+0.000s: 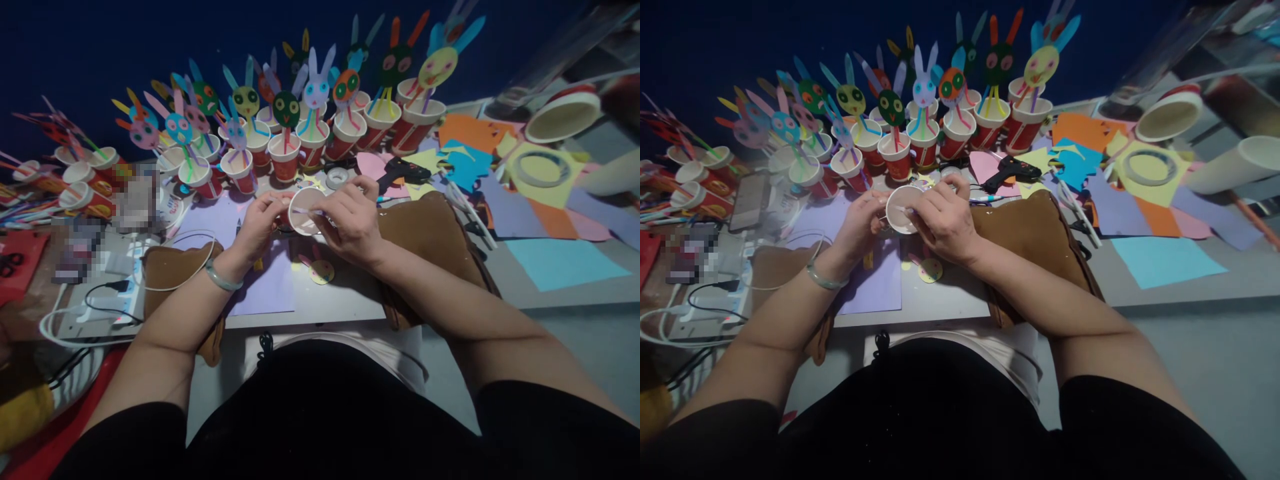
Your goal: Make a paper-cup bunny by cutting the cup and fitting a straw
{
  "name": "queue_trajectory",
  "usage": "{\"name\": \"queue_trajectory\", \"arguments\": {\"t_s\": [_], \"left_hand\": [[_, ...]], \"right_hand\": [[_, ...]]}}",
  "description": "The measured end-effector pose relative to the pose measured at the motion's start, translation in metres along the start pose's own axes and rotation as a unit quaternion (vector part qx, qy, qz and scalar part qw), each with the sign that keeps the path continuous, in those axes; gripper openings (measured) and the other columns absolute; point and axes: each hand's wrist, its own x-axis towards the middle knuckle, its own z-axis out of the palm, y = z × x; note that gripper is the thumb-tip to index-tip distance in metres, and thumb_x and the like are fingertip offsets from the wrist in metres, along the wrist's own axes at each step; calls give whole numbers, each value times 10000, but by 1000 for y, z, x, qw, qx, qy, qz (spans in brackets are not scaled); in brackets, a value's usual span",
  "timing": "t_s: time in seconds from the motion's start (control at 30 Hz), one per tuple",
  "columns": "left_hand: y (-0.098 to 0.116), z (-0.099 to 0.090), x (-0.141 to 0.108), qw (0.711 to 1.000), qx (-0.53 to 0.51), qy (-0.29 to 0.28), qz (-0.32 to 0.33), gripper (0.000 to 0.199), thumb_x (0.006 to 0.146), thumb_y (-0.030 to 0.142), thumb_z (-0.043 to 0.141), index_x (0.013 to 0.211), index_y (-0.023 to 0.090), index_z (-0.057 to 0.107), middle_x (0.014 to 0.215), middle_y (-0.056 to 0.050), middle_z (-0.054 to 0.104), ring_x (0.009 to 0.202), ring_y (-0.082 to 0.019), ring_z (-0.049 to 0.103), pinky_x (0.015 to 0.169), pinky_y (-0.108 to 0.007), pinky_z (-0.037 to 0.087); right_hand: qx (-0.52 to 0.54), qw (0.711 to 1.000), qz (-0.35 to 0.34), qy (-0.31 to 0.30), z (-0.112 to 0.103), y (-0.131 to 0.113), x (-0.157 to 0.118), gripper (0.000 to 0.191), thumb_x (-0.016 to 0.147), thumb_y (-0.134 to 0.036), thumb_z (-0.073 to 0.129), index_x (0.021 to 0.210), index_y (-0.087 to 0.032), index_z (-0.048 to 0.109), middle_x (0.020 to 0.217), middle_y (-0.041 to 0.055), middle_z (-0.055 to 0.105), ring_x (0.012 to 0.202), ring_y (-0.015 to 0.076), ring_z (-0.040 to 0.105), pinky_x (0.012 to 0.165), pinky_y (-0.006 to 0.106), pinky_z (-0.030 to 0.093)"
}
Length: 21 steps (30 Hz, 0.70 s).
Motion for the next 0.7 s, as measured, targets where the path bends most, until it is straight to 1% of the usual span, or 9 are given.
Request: {"name": "queue_trajectory", "arguments": {"t_s": [0.07, 0.17, 0.33, 0.43, 0.53, 0.7], "left_hand": [[-1, 0, 0, 1000, -2, -3, 2, 255, 715, 375, 801, 791, 209, 623, 922, -16, 764, 693, -107, 627, 628, -243, 509], [-2, -2, 0, 1000, 1, -13, 6, 224, 743, 365, 785, 808, 210, 637, 945, -27, 763, 762, -130, 651, 685, -263, 522], [1, -4, -1, 999, 7, -28, -14, 225, 761, 358, 780, 822, 204, 628, 1011, -48, 771, 837, -156, 676, 723, -277, 537], [2, -3, -2, 1000, -7, -23, -20, 210, 742, 335, 776, 822, 195, 642, 1000, -44, 773, 835, -151, 682, 723, -271, 545], [2, -2, -3, 1000, -21, -19, -14, 206, 724, 321, 772, 801, 193, 632, 972, -33, 768, 807, -137, 672, 710, -256, 534], [2, -3, -3, 999, -36, -36, -6, 303, 726, 374, 795, 798, 200, 558, 967, -30, 746, 761, -121, 666, 707, -262, 535]], "right_hand": [[3, 1000, 1, 3, 1, 0, 0, 225, 1120, -309, 489, 954, -229, 617, 794, -11, 667, 780, 179, 556, 968, 405, 433], [26, 1000, 14, -7, 4, 1, -2, 212, 1113, -323, 505, 953, -230, 609, 792, -6, 653, 784, 187, 550, 954, 412, 432], [91, 994, 46, -29, 8, 2, -5, 217, 1115, -354, 482, 1015, -230, 630, 848, 14, 654, 832, 202, 569, 974, 444, 433], [97, 993, 62, -39, 9, 3, -5, 254, 1122, -381, 461, 1015, -235, 640, 845, 22, 646, 834, 207, 574, 974, 452, 438], [96, 993, 59, -38, 8, 3, -4, 240, 1119, -372, 468, 1021, -237, 640, 834, 23, 651, 832, 207, 575, 972, 449, 445], [106, 992, 55, -32, 9, 4, -5, 221, 1112, -362, 479, 1051, -236, 650, 852, 24, 670, 833, 207, 574, 958, 453, 449]]}}
